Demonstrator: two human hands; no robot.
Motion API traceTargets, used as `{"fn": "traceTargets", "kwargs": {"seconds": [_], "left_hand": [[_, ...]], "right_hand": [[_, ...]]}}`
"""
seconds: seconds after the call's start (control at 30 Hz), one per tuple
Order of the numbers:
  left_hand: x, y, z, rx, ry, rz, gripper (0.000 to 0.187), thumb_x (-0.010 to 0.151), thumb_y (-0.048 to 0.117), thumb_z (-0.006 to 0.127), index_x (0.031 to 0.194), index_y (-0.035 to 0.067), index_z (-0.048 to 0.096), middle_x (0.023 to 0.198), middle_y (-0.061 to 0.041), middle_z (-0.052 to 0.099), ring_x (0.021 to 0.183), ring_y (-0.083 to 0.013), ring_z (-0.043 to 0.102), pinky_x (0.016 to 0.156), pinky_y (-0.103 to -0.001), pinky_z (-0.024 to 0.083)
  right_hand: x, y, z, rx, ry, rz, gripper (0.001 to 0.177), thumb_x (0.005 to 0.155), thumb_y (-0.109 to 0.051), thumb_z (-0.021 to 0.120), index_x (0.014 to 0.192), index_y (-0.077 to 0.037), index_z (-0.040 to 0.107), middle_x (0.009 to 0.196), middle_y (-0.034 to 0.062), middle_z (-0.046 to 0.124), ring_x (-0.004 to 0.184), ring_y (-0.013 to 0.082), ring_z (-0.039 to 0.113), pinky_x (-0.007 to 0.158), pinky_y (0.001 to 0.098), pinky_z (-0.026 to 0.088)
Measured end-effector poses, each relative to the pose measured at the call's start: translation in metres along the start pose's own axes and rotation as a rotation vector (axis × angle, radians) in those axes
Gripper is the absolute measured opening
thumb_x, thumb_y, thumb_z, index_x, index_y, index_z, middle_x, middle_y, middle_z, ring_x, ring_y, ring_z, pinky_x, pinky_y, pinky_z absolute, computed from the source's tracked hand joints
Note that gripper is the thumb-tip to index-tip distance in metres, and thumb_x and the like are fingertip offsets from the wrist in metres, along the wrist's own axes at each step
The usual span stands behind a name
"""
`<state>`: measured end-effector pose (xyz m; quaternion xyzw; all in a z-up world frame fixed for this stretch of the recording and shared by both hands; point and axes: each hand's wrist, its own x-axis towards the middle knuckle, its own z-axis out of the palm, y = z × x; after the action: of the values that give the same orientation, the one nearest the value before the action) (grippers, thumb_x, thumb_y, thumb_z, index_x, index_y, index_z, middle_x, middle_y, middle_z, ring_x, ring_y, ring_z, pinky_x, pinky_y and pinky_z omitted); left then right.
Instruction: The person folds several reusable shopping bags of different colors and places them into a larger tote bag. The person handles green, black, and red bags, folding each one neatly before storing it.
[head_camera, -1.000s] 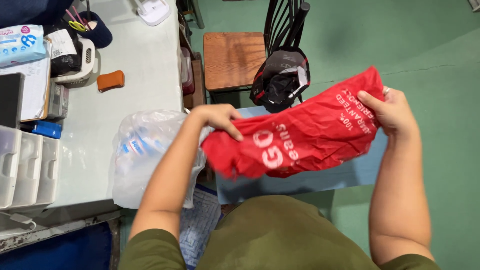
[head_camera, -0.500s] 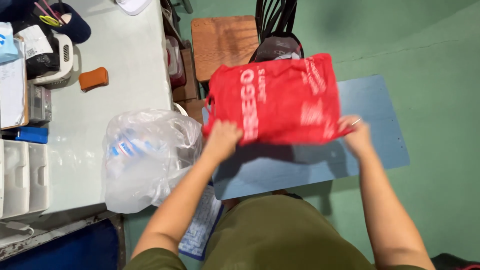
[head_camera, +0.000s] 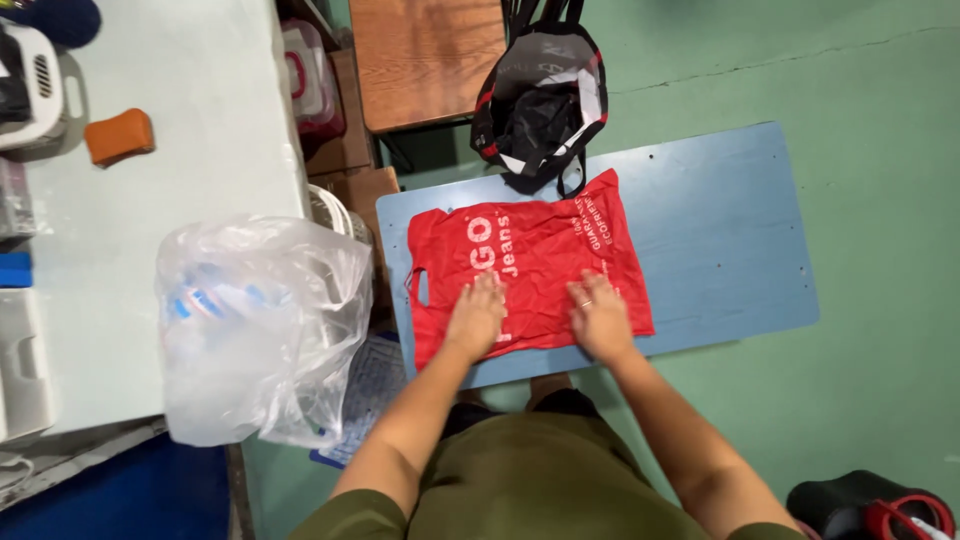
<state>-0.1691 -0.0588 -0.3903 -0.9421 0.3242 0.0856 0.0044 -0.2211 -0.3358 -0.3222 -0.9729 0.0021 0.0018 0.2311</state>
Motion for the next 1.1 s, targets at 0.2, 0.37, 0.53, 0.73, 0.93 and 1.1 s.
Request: {"fn": "traceTargets", "kwargs": {"seconds": [0.2, 0.37, 0.53, 0.73, 0.93, 1.1], "left_hand": [[0.013, 0.015, -0.099, -0.28, -0.662, -0.202, 0.087, 0.094, 0.057, 0.055, 0.165, 0.041, 0.008, 0.169, -0.005, -0.021, 0.159, -0.0245, -0.012, 0.116, -0.078, 0.005], [0.001, -0.049, -0.08, -0.333, -0.535, -0.491, 0.088, 0.092, 0.068, 0.054, 0.162, 0.033, 0.012, 0.169, -0.004, -0.019, 0.157, -0.0281, -0.012, 0.121, -0.067, 0.002], [0.015, -0.071, -0.016, -0.284, -0.178, -0.7, 0.078, 0.103, 0.061, 0.056, 0.166, 0.022, 0.03, 0.175, -0.01, 0.015, 0.161, -0.0304, 0.023, 0.131, -0.053, 0.025], [0.073, -0.068, -0.105, 0.018, -0.252, -0.247, 0.117, 0.075, 0.065, 0.078, 0.165, 0.029, 0.013, 0.173, -0.009, 0.004, 0.156, -0.0321, 0.015, 0.12, -0.058, 0.027], [0.093, -0.092, -0.156, -0.124, -0.842, -0.451, 0.144, 0.065, 0.069, 0.084, 0.163, 0.034, -0.016, 0.171, -0.004, -0.027, 0.16, -0.0244, -0.013, 0.12, -0.062, 0.02], [0.058, -0.097, -0.041, -0.095, 0.06, -0.203, 0.097, 0.087, 0.063, 0.069, 0.161, 0.011, 0.034, 0.169, -0.022, 0.021, 0.156, -0.0358, 0.023, 0.121, -0.059, 0.02]], "right_hand": [[0.019, -0.022, -0.03, -0.239, -0.588, 0.328, 0.081, 0.085, -0.049, 0.068, 0.158, -0.042, 0.035, 0.174, 0.0057, 0.008, 0.157, 0.0397, 0.008, 0.105, 0.0785, 0.018], [0.008, 0.025, -0.033, -0.325, -0.424, 0.171, 0.072, 0.081, -0.056, 0.068, 0.147, -0.032, 0.05, 0.166, 0.0063, 0.027, 0.149, 0.0437, 0.024, 0.103, 0.0775, 0.023], [0.063, 0.049, -0.023, -0.421, -0.476, 0.262, 0.041, 0.107, -0.048, 0.057, 0.135, -0.019, 0.065, 0.147, 0.006, 0.057, 0.134, 0.0283, 0.05, 0.115, 0.0479, 0.037], [0.16, 0.032, -0.053, -0.456, -0.311, -0.256, 0.085, 0.08, -0.016, 0.065, 0.161, -0.019, 0.04, 0.17, 0.011, 0.027, 0.155, 0.0319, 0.029, 0.121, 0.0541, 0.026], [0.162, 0.069, -0.05, -0.568, -0.724, 0.237, 0.101, 0.087, -0.033, 0.064, 0.161, -0.011, -0.001, 0.171, 0.0027, -0.006, 0.157, 0.0212, 0.003, 0.12, 0.0649, 0.005], [0.085, 0.14, -0.041, -0.495, -0.254, 0.032, 0.077, 0.097, -0.027, 0.059, 0.167, -0.012, 0.031, 0.176, 0.0085, 0.024, 0.164, 0.0245, 0.022, 0.131, 0.0584, 0.02]]}}
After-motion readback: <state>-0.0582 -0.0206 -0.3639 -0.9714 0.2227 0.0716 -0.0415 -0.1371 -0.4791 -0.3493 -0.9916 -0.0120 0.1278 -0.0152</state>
